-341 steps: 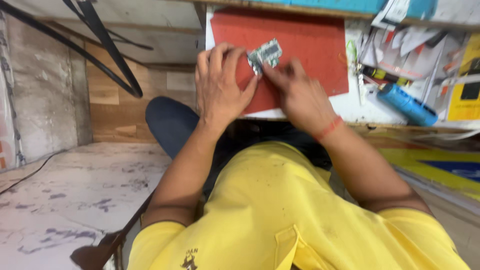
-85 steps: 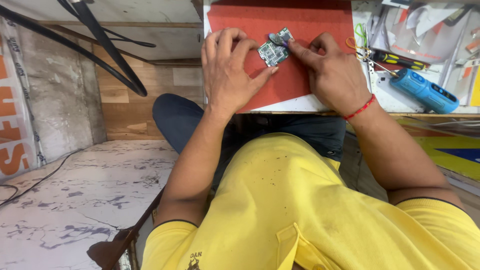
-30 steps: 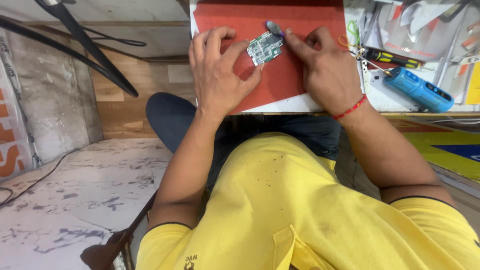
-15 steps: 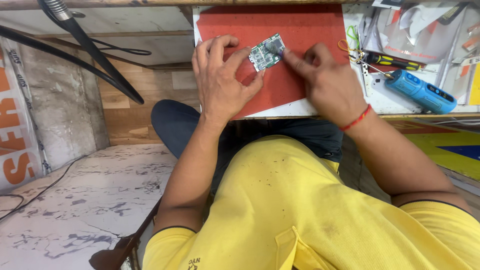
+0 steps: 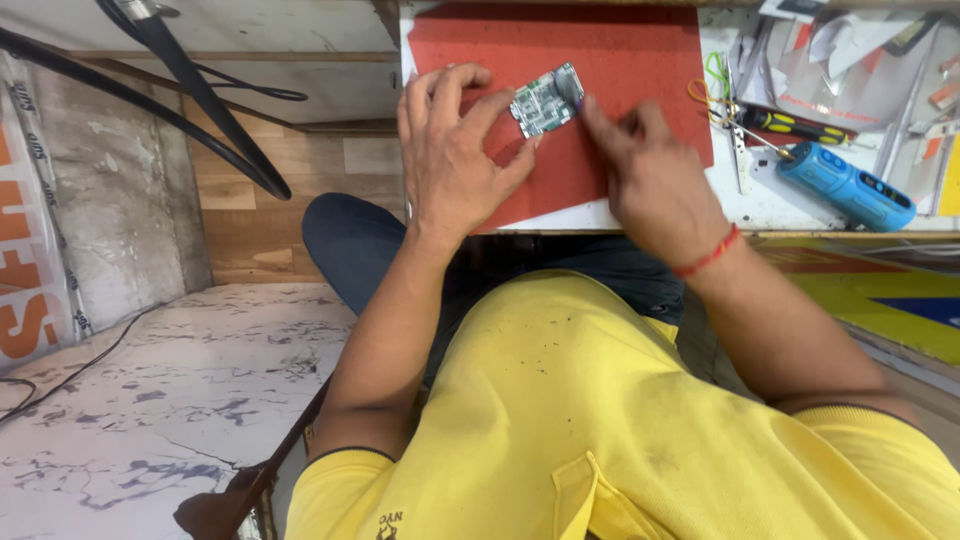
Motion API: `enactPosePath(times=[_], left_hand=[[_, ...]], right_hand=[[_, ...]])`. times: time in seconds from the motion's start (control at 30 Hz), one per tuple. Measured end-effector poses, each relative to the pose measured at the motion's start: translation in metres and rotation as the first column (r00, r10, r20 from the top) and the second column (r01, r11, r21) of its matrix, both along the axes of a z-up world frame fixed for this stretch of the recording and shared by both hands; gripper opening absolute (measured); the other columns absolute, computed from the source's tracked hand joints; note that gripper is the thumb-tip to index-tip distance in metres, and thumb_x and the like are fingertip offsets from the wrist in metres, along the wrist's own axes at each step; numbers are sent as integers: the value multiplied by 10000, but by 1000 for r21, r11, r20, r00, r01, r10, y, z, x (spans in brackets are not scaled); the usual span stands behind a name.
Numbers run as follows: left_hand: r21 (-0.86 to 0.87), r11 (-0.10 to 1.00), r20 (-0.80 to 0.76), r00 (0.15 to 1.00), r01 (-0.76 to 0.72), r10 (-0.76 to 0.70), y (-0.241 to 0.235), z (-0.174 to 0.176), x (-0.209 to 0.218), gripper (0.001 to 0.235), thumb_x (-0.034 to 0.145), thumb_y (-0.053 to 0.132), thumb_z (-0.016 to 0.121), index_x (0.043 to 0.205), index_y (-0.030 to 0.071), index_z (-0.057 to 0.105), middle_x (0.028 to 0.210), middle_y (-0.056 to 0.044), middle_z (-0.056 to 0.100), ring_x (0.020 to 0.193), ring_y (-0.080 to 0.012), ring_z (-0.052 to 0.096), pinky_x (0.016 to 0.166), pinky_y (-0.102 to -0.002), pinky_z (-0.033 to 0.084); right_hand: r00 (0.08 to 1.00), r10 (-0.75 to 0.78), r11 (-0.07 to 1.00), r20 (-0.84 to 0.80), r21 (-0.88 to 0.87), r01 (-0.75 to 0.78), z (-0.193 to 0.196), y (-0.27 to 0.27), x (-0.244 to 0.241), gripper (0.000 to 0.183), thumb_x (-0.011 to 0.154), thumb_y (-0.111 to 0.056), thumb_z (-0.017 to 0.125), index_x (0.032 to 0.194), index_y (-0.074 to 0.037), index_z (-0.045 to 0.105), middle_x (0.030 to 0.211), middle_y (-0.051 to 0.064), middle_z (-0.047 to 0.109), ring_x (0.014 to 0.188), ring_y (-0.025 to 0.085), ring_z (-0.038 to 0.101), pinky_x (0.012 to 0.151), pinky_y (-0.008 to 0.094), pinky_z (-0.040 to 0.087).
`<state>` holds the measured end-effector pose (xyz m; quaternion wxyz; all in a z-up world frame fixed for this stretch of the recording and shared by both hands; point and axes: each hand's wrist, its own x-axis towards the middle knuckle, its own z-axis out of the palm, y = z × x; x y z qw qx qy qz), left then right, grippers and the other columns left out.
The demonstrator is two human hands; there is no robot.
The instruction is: The person scrubs a small circuit board with a toothbrush on a red mat. They then pick up a black smartphone battery, connect a red wire to it, and repeatedly press a button on the battery while holding it.
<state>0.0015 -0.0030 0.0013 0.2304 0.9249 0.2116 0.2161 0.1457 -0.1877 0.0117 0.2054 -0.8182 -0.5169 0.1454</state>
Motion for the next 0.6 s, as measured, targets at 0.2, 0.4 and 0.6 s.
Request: enactPosePath(times=[0.2, 0.4, 0.6], left_hand=[[14, 1000, 11, 1000, -4, 4, -3, -1, -5, 411, 773, 319, 911, 1100, 110, 774, 1255, -46, 569, 1241, -288, 471, 1114, -484, 387], [15, 1000, 57, 998, -10, 9, 3, 2, 1, 411, 771, 313, 911, 1100, 110, 772, 1250, -40, 576, 1237, -282, 479, 1108, -480, 390], [5, 1000, 52, 999, 5, -5, 7, -2, 3, 421, 760, 311, 910, 1105, 114, 774, 1250, -36, 572, 1234, -281, 481, 1107, -476, 390]], right_hand=[[998, -35, 995, 60, 98, 29, -3, 15, 0, 527, 992, 2, 553, 1508, -101, 586, 1125, 204, 605, 857, 421, 655, 726, 508, 544], [998, 7, 998, 57, 68, -11, -3, 5, 6, 587, 916, 49, 584, 1482, -100, 609, 1101, 202, 603, 817, 394, 656, 691, 483, 553], [997, 12, 986, 71, 164, -24, -17, 0, 9, 561, 934, 53, 599, 1470, -113, 625, 1098, 200, 616, 853, 393, 662, 718, 473, 555]])
